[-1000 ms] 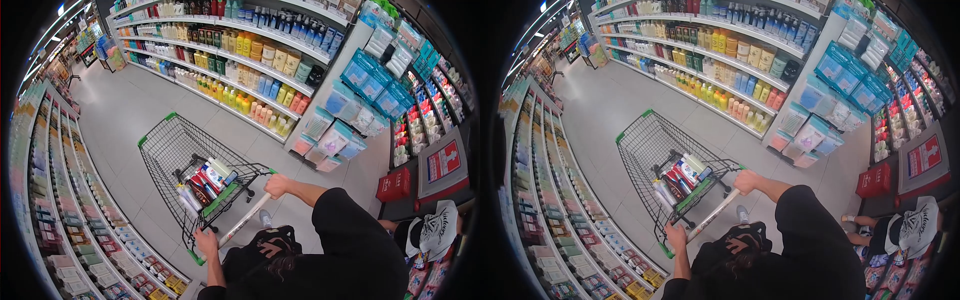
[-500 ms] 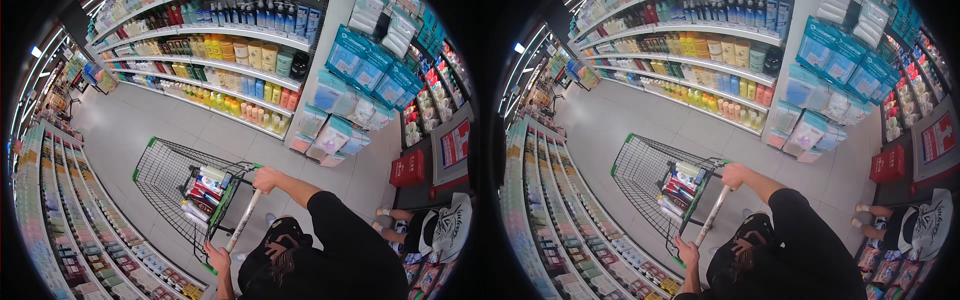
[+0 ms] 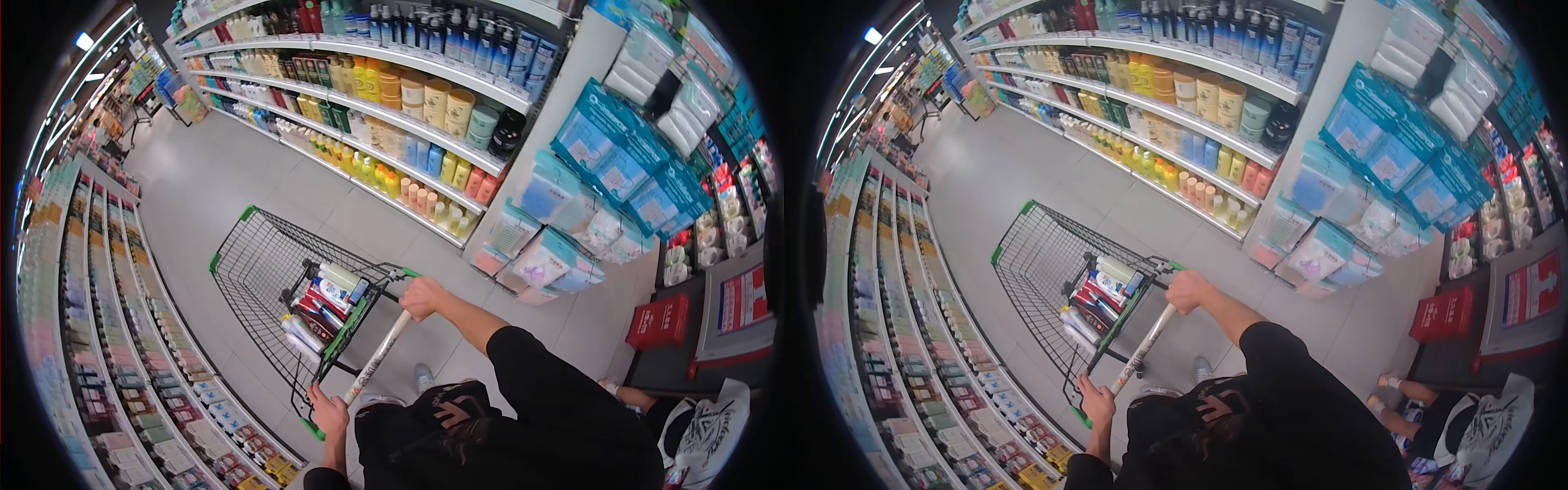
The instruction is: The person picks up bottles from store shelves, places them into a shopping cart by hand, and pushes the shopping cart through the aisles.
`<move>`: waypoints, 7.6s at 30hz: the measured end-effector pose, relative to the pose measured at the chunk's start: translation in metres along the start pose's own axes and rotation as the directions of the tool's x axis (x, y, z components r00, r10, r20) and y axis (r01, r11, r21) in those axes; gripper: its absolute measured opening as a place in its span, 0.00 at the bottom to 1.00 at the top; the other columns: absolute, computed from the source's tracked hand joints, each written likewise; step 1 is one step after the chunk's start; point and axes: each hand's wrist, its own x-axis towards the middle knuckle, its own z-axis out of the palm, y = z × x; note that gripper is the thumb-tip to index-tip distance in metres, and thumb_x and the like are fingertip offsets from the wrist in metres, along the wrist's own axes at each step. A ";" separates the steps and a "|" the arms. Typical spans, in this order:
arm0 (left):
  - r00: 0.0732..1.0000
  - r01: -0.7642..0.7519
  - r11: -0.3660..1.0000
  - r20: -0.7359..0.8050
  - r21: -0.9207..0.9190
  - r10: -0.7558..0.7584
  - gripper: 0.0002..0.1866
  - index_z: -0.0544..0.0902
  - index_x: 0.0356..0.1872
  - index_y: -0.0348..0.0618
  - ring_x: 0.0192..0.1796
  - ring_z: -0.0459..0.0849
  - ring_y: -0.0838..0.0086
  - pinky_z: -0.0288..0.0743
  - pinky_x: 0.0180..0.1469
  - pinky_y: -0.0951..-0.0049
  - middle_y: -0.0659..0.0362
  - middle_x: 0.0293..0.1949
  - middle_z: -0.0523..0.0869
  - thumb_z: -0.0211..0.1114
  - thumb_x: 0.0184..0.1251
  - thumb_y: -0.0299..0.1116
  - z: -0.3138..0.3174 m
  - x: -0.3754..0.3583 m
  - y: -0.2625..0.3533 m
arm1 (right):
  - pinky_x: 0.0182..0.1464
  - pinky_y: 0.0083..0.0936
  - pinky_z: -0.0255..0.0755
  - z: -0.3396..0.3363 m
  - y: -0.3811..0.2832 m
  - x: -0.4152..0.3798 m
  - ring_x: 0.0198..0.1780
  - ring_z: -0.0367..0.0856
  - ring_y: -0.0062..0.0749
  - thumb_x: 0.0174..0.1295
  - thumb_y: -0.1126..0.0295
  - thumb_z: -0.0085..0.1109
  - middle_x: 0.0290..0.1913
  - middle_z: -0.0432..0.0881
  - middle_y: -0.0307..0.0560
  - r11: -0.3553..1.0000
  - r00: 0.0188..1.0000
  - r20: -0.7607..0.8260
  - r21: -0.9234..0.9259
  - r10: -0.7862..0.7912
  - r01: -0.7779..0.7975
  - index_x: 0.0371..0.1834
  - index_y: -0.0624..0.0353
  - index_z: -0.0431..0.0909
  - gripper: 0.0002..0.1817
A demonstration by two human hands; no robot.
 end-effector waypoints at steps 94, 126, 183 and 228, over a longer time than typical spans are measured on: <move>0.974 0.225 0.970 -0.005 -0.088 -0.227 0.20 0.84 0.36 0.43 0.41 0.84 0.45 0.75 0.42 0.49 0.44 0.35 0.86 0.49 0.69 0.48 0.039 0.588 0.208 | 0.43 0.33 0.76 -0.128 0.432 0.388 0.35 0.86 0.38 0.38 0.57 0.66 0.29 0.86 0.44 0.991 0.978 -0.170 0.033 -0.123 0.131 0.24 0.50 0.82 0.12; 0.980 0.199 0.971 -0.004 -0.130 -0.201 0.16 0.86 0.37 0.43 0.41 0.86 0.53 0.77 0.41 0.54 0.51 0.38 0.87 0.54 0.64 0.42 0.038 0.625 0.214 | 0.28 0.34 0.66 -0.116 0.440 0.398 0.22 0.76 0.38 0.32 0.66 0.63 0.17 0.75 0.41 0.983 0.880 -0.452 0.040 -0.143 0.180 0.14 0.49 0.72 0.08; 0.996 0.038 0.990 -0.081 -0.137 -0.049 0.10 0.81 0.26 0.45 0.29 0.84 0.53 0.77 0.33 0.55 0.55 0.28 0.84 0.57 0.61 0.38 0.065 0.513 0.232 | 0.53 0.47 0.78 -0.105 0.370 0.409 0.51 0.84 0.53 0.51 0.65 0.54 0.48 0.86 0.56 0.944 0.758 0.583 0.302 -0.292 0.132 0.50 0.54 0.82 0.21; 0.596 0.041 0.998 0.801 0.044 -0.060 0.26 0.79 0.61 0.54 0.59 0.83 0.52 0.76 0.58 0.50 0.47 0.57 0.84 0.54 0.60 0.39 0.074 0.489 0.298 | 0.54 0.48 0.78 -0.082 0.391 0.335 0.54 0.84 0.53 0.51 0.64 0.54 0.50 0.86 0.55 0.944 0.685 0.651 0.264 -0.327 0.199 0.54 0.51 0.81 0.23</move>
